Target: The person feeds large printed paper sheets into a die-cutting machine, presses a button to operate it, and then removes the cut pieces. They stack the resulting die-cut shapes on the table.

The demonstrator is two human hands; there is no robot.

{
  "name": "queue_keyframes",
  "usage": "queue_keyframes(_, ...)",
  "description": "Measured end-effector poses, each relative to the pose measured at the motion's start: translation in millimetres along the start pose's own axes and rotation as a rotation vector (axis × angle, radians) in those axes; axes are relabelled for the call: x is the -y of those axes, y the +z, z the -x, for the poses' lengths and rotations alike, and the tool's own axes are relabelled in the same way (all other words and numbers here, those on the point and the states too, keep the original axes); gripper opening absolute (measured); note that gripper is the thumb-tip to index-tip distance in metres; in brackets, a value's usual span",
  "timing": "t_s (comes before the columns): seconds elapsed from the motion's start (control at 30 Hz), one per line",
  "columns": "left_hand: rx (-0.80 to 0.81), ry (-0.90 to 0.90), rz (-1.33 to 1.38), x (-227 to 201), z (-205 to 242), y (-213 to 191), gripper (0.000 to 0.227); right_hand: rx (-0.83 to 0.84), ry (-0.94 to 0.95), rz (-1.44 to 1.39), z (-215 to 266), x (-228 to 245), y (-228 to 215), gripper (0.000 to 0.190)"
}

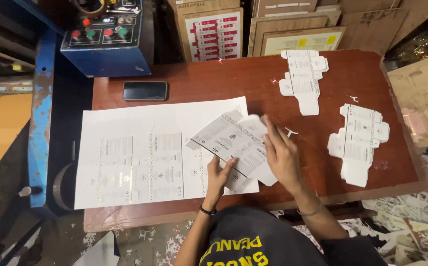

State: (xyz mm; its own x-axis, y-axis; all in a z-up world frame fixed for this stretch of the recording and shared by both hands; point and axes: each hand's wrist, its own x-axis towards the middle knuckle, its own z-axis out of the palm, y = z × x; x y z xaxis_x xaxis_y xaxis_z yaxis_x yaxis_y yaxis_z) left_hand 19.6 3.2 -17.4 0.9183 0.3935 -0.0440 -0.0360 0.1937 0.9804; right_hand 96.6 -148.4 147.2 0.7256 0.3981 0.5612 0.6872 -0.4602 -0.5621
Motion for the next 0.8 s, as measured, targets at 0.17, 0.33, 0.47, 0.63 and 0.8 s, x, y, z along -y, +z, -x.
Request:
queue_keyframes(0.17, 0.035, -0.033, 0.151, 2.5, 9.8, -13.6, 0.034, -0.053, -0.172, 0.123, 32.3, 31.8, 5.5, 0.049)
queue_keyframes(0.33, 0.069, -0.04, 0.207, 2.8, 16.5, -22.7, 0.036, -0.063, -0.193, 0.13, 50.4, 51.2, 7.4, 0.049)
queue_keyframes(0.47, 0.103, -0.079, 0.248, 6.4, 16.6, -31.4, 0.035, -0.06, -0.232, 0.165, 61.0, 58.8, 12.6, 0.06)
queue_keyframes(0.63, 0.201, -0.03, 0.183, 22.4, 18.6, -46.2, 0.035, -0.063, -0.3, 0.252, 78.4, 62.5, 19.2, 0.06)
queue_keyframes(0.8, 0.212, -0.035, 0.256, 50.4, 22.1, -50.5, 0.038, -0.047, -0.293, 0.23, 88.4, 58.7, 21.5, 0.058)
